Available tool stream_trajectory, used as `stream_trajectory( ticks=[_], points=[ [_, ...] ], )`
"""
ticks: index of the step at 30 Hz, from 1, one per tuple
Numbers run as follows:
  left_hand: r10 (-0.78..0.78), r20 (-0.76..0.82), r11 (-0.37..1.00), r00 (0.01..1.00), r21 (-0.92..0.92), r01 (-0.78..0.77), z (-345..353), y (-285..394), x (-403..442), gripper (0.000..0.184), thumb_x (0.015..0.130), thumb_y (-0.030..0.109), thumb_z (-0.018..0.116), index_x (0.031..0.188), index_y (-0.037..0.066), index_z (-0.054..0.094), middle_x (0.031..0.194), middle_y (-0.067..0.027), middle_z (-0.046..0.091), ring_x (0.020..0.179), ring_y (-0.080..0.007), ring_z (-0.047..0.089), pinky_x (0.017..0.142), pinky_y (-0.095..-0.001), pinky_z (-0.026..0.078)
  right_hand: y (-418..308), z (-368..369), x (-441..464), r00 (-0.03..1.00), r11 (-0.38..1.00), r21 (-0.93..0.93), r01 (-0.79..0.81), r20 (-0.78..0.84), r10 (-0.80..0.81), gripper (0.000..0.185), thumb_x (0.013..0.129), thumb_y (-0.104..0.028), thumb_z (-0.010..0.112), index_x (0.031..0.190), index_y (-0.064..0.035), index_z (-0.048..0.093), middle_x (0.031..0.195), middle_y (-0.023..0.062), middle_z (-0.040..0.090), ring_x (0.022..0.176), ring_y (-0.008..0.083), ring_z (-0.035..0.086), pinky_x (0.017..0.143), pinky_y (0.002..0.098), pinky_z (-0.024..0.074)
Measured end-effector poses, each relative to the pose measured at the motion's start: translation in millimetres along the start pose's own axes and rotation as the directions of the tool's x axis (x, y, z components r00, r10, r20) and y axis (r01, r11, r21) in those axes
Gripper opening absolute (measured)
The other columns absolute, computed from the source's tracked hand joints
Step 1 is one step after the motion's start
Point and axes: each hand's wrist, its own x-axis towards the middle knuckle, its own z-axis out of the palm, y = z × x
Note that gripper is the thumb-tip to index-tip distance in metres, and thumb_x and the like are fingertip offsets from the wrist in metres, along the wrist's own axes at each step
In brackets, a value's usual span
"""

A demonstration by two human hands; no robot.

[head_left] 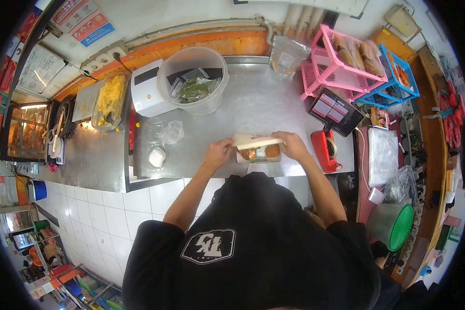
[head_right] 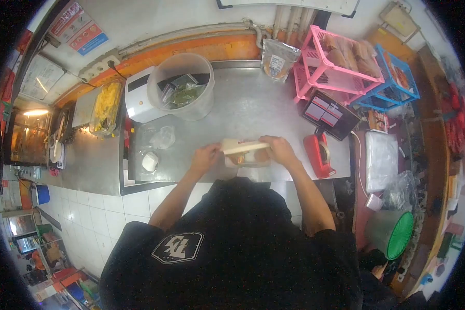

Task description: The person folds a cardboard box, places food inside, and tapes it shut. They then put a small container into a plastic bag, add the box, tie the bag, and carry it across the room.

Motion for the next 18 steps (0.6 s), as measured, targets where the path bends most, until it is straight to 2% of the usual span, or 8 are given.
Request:
stream_trajectory(
  ticks=[2, 3, 5, 7, 8, 11, 13, 18],
  points=[
    [-0.028, 0.039, 1.0, 0.999, -0.008, 0.028, 21.8, -16.9, -17.7, 0.03, 0.086, 0.004, 0.064, 0.115, 0.006, 0.065, 0.109, -0.0144, 0.073, 0.099, -0.0315, 0.071, 0.086, -0.0385, 0.057, -20.5, 2.6, -15.2, 0.997, 0.994, 0.082, -0.068, 0.033, 0.065, 0.038, 0.074, -0.002, 0.065, 0.112, -0.0043, 0.064, 0.121, 0.0205, 0.067, 0.102, 0.0414, 0.066, 0.089, 0.045, 0.0541],
    [-0.066, 0.059, 0.997, 0.996, -0.042, 0.069, 27.2, -17.6, -25.8, 0.029, 0.087, 0.007, 0.063, 0.116, 0.006, 0.064, 0.108, -0.015, 0.073, 0.097, -0.0314, 0.071, 0.085, -0.0385, 0.056, -15.9, 10.3, -21.7, 0.984, 0.994, 0.037, -0.102, 0.151, 0.095, 0.043, 0.077, -0.009, 0.07, 0.116, -0.0037, 0.055, 0.139, 0.0247, 0.054, 0.119, 0.0423, 0.059, 0.097, 0.047, 0.0499],
    [-0.144, 0.103, 0.982, 0.984, -0.106, 0.155, 38.2, -17.0, -40.6, 0.028, 0.09, 0.013, 0.062, 0.117, 0.005, 0.062, 0.107, -0.0162, 0.072, 0.093, -0.0311, 0.071, 0.083, -0.0384, 0.055, -1.0, 42.8, -44.5, 0.996, 0.987, -0.127, 0.093, 0.024, -0.091, 0.046, 0.08, -0.015, 0.073, 0.119, -0.0029, 0.052, 0.144, 0.0279, 0.047, 0.125, 0.0423, 0.054, 0.1, 0.0474, 0.0469],
    [-0.343, 0.096, 0.798, 0.935, -0.494, 0.344, 56.7, -23.7, -47.0, 0.031, 0.093, 0.021, 0.06, 0.118, 0.002, 0.062, 0.107, -0.0187, 0.071, 0.092, -0.032, 0.07, 0.083, -0.0383, 0.054, -0.7, 56.8, -59.5, 0.985, 0.966, -0.199, 0.165, -0.022, -0.173, 0.054, 0.086, -0.027, 0.074, 0.124, 0.0007, 0.048, 0.144, 0.0327, 0.041, 0.129, 0.042, 0.05, 0.105, 0.0472, 0.0429],
    [-0.434, 0.125, 0.637, 0.892, -0.657, 0.402, 65.7, -26.8, -49.6, 0.033, 0.095, 0.025, 0.058, 0.118, 0.001, 0.062, 0.107, -0.0199, 0.071, 0.091, -0.0325, 0.069, 0.084, -0.0383, 0.053, -2.9, 62.0, -56.8, 0.992, 0.996, -0.09, 0.015, -0.12, -0.026, 0.055, 0.087, -0.029, 0.074, 0.125, 0.0016, 0.048, 0.142, 0.0323, 0.043, 0.126, 0.0411, 0.052, 0.104, 0.046, 0.0435],
    [-0.557, 0.01, 0.731, 0.83, -0.467, 0.497, 53.6, 12.1, -28.0, 0.042, 0.098, 0.031, 0.054, 0.121, -0.003, 0.062, 0.11, -0.0212, 0.07, 0.101, -0.0303, 0.068, 0.09, -0.0385, 0.052, 18.5, 93.0, -45.1, 0.882, 0.919, 0.208, -0.336, -0.272, 0.384, 0.06, 0.089, -0.032, 0.071, 0.129, 0.0044, 0.047, 0.134, 0.0297, 0.051, 0.118, 0.0369, 0.057, 0.102, 0.0425, 0.0455],
    [-0.469, 0.113, 0.804, 0.876, -0.355, 0.477, 60.1, 2.6, -17.3, 0.044, 0.098, 0.031, 0.055, 0.122, -0.005, 0.062, 0.112, -0.0202, 0.071, 0.106, -0.0277, 0.067, 0.093, -0.0388, 0.051, 66.3, 129.2, -38.6, 0.781, 0.83, 0.293, -0.474, -0.296, 0.55, 0.062, 0.09, -0.034, 0.069, 0.131, 0.0067, 0.046, 0.128, 0.0259, 0.057, 0.113, 0.0322, 0.06, 0.099, 0.0399, 0.047],
    [-0.53, 0.081, 0.815, 0.844, -0.226, 0.534, 66.4, 6.5, -6.7, 0.049, 0.095, 0.031, 0.059, 0.127, -0.007, 0.058, 0.119, -0.0212, 0.068, 0.112, -0.027, 0.065, 0.095, -0.0397, 0.05, 48.5, 106.7, -28.7, 0.742, 0.56, 0.655, -0.508, 0.003, 0.67, 0.063, 0.088, -0.031, 0.071, 0.13, 0.0092, 0.047, 0.117, 0.02, 0.062, 0.105, 0.0253, 0.062, 0.092, 0.0359, 0.0497]
  ],
)
